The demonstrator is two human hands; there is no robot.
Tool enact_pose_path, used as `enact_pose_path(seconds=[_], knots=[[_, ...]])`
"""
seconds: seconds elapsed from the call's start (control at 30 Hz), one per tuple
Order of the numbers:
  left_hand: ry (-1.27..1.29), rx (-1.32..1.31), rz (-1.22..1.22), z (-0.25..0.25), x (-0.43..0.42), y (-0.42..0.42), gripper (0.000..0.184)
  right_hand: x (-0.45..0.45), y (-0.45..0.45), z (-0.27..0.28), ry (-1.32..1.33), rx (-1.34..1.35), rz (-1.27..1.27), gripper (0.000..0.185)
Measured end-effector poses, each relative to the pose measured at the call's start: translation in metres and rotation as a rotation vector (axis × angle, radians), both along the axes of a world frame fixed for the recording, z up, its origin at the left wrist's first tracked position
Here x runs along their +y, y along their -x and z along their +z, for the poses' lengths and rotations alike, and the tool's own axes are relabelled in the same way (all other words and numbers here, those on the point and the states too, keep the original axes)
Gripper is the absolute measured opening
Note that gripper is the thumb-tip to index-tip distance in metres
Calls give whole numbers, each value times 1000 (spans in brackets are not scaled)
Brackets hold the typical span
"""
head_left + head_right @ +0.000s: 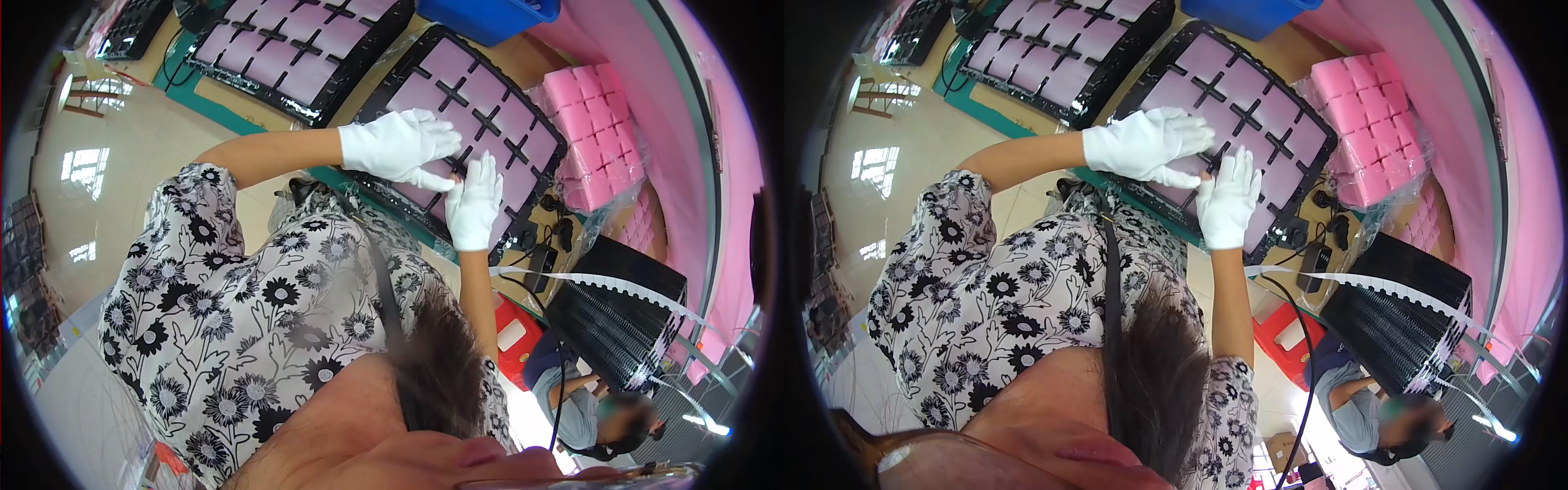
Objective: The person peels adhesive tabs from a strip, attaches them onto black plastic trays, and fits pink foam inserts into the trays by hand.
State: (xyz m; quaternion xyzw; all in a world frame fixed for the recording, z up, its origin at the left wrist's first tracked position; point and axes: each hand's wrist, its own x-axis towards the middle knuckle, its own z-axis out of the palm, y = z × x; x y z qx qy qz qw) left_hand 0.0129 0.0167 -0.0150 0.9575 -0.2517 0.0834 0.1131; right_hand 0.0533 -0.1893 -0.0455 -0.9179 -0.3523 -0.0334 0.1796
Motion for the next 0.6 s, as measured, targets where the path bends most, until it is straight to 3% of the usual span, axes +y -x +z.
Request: enact_pose_path(seconds=[0.27, 0.5, 0.6], knots=[[-127, -38, 68, -29, -4, -17, 84, 15, -18, -25, 253, -2, -94, 69], [-169, -12, 60, -28, -5, -8, 86, 3, -10, -40, 212, -73, -112, 65], [-183, 168, 38, -13, -5, 0, 81, -13, -6, -27, 131, 67, -39, 48]])
